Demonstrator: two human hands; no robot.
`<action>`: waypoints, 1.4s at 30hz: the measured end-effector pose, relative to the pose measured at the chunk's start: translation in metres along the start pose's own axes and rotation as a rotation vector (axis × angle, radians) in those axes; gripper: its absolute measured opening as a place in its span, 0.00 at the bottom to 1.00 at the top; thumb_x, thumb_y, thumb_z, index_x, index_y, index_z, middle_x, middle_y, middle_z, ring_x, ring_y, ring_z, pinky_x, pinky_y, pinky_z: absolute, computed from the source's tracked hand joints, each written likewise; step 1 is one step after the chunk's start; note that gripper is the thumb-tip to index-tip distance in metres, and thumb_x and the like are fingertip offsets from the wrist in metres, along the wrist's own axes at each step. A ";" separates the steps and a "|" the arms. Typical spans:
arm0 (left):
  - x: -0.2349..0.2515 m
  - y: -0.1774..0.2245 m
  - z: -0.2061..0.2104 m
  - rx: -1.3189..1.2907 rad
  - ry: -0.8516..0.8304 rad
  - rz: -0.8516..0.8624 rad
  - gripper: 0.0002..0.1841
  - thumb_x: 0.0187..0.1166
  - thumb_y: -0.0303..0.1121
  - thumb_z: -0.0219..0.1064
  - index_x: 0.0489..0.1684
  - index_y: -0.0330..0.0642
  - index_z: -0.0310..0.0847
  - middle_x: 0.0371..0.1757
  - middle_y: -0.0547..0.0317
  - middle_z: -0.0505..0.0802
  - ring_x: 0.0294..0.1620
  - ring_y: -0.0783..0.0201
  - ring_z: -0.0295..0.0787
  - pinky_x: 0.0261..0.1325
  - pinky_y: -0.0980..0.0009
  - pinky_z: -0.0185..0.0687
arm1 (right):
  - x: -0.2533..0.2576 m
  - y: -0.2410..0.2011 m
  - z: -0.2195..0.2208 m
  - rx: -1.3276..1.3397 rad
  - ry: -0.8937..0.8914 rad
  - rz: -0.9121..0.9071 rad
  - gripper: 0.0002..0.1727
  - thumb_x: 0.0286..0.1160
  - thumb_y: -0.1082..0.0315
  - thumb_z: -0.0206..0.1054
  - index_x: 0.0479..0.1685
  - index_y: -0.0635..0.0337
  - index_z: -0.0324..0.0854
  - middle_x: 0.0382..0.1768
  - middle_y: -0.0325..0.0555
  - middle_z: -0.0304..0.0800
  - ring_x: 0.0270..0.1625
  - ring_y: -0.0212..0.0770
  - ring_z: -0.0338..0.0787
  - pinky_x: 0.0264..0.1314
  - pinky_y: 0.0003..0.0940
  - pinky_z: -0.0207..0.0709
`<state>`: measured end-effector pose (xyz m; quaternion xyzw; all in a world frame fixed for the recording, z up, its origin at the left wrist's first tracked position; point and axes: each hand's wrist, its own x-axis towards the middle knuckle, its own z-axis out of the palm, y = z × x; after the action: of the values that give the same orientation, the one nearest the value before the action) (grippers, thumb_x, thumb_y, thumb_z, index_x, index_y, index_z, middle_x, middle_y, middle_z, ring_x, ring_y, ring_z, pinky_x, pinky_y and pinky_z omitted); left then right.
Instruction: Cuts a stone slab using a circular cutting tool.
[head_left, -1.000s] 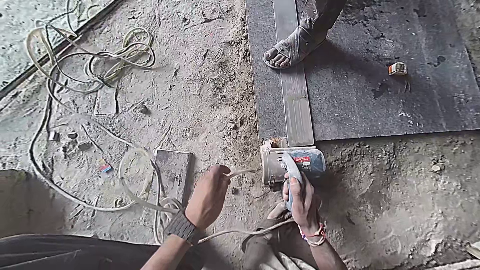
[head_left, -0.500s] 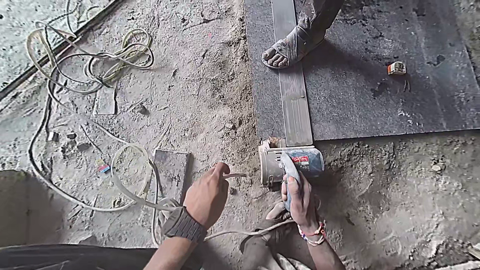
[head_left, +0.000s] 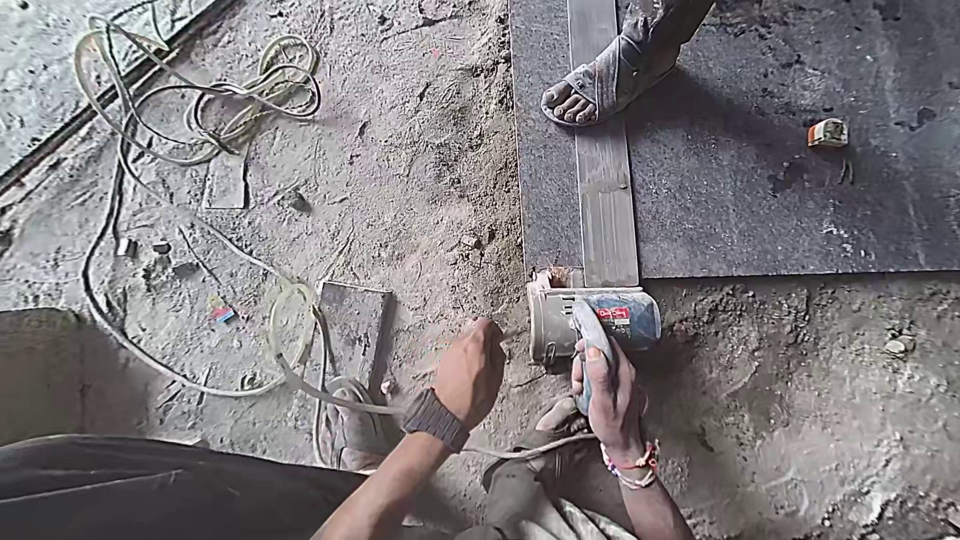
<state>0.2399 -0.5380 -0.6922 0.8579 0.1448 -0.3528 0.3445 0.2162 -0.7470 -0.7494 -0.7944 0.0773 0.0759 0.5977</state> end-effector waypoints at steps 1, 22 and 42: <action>0.003 0.003 0.002 -0.022 -0.030 -0.021 0.16 0.90 0.33 0.53 0.64 0.34 0.79 0.47 0.40 0.92 0.49 0.44 0.93 0.56 0.45 0.86 | 0.000 -0.001 0.000 0.002 -0.003 -0.001 0.42 0.82 0.30 0.49 0.49 0.68 0.80 0.19 0.32 0.80 0.17 0.28 0.80 0.19 0.27 0.81; 0.022 0.005 0.068 -0.069 0.365 0.255 0.24 0.79 0.48 0.68 0.58 0.32 0.87 0.54 0.37 0.90 0.44 0.49 0.92 0.52 0.56 0.89 | 0.002 -0.001 -0.001 -0.037 -0.007 0.019 0.45 0.81 0.26 0.46 0.48 0.67 0.80 0.20 0.32 0.81 0.17 0.28 0.80 0.19 0.27 0.80; 0.036 -0.005 0.084 -0.088 0.523 0.429 0.27 0.65 0.40 0.82 0.56 0.26 0.85 0.54 0.34 0.90 0.48 0.47 0.91 0.55 0.58 0.89 | 0.012 0.002 -0.002 -0.073 -0.010 -0.029 0.41 0.85 0.30 0.46 0.46 0.65 0.80 0.19 0.33 0.80 0.18 0.27 0.81 0.19 0.28 0.81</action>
<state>0.2209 -0.5923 -0.7629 0.9145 0.0598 -0.0338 0.3988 0.2272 -0.7498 -0.7535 -0.8164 0.0598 0.0738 0.5696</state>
